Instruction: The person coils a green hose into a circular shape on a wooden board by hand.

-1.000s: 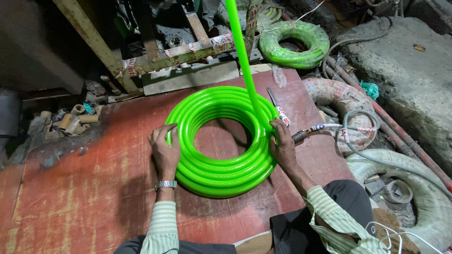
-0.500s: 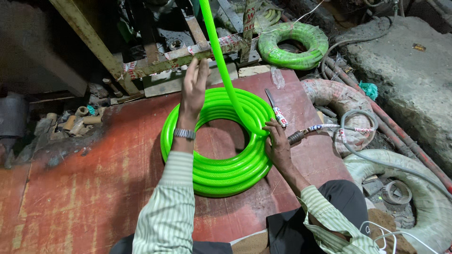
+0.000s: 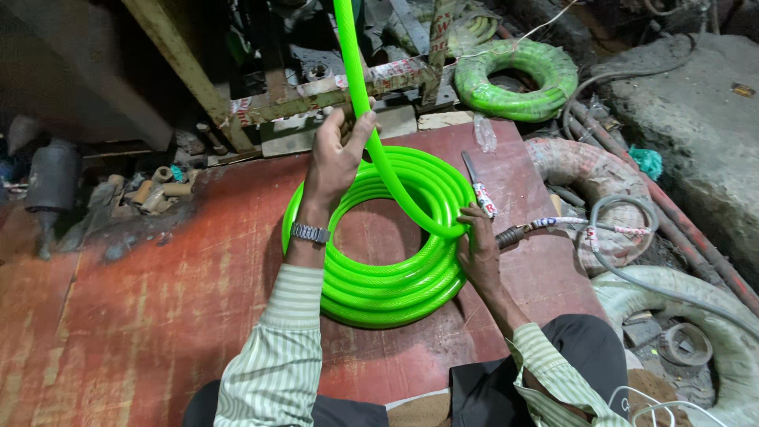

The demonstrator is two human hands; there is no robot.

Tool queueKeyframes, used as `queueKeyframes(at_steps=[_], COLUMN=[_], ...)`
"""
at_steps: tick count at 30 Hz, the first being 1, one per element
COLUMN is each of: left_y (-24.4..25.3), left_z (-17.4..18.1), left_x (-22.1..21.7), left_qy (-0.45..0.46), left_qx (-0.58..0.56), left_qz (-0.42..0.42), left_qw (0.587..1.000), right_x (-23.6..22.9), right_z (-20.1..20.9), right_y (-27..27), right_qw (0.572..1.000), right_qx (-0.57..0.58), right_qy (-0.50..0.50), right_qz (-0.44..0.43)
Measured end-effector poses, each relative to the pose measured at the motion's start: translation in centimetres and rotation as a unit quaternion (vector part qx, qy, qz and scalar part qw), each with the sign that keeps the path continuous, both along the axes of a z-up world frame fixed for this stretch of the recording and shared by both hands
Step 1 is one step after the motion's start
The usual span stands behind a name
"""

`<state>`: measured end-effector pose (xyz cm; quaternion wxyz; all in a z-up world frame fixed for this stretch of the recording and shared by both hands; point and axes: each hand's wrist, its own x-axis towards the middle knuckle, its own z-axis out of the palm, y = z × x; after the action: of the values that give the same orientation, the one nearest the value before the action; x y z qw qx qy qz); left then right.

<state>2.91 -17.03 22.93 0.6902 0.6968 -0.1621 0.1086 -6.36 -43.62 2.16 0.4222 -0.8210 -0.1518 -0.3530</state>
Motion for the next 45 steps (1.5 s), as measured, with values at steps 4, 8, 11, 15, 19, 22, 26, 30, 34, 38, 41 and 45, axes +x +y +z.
queueKeyframes(at_steps=[4,8,11,15,19,22,26,30,34,38,41,45], left_y=[2.0,2.4,2.7,2.6,1.6,0.9,0.3,-0.2,-0.1,0.1,0.4,-0.2], left_z=[-3.4,-1.7,-3.3,-3.5,-3.9,-4.4,-5.9,-7.0,-7.1,-7.4,-7.9,-8.4], left_x=[0.2,-3.2,-3.6,-5.3,-6.7,-7.3,-7.7,-8.3,-9.5,-10.5,-11.0,-11.9], left_qy=[0.018,0.037,0.039,0.068,0.089,0.074,0.07,0.079,0.093,0.103,0.109,0.119], left_qx=[0.014,0.017,-0.014,-0.041,-0.078,-0.071,-0.063,-0.057,-0.052,-0.049,-0.044,-0.035], left_qz=[-0.019,0.006,0.001,-0.003,-0.023,-0.027,-0.026,-0.024,-0.024,-0.022,-0.021,-0.021], left_qw=[1.0,0.999,0.999,0.997,0.993,0.994,0.995,0.995,0.994,0.993,0.993,0.992], right_x=[-0.2,-0.8,-1.0,-1.5,-1.4,-1.0,0.2,0.2,0.8,1.2,1.3,0.3], right_z=[0.2,0.3,-0.4,-0.1,-0.3,-0.7,-1.8,-0.9,-1.4,-2.1,-2.8,-1.8], right_y=[-0.1,0.1,-0.1,-0.1,-0.8,-1.8,-3.0,-2.8,-3.6,-4.0,-4.4,-4.2], right_qw=[1.0,0.999,0.996,0.984,0.974,0.959,0.919,0.914,0.917,0.919,0.929,0.94], right_qx=[0.023,0.024,0.076,0.168,0.203,0.249,0.356,0.344,0.303,0.305,0.284,0.268], right_qy=[-0.014,-0.026,0.0,0.042,0.079,0.112,0.158,0.203,0.252,0.245,0.23,0.205], right_qz=[0.008,-0.011,-0.035,-0.034,-0.059,-0.076,-0.065,-0.074,-0.066,-0.057,-0.058,-0.05])
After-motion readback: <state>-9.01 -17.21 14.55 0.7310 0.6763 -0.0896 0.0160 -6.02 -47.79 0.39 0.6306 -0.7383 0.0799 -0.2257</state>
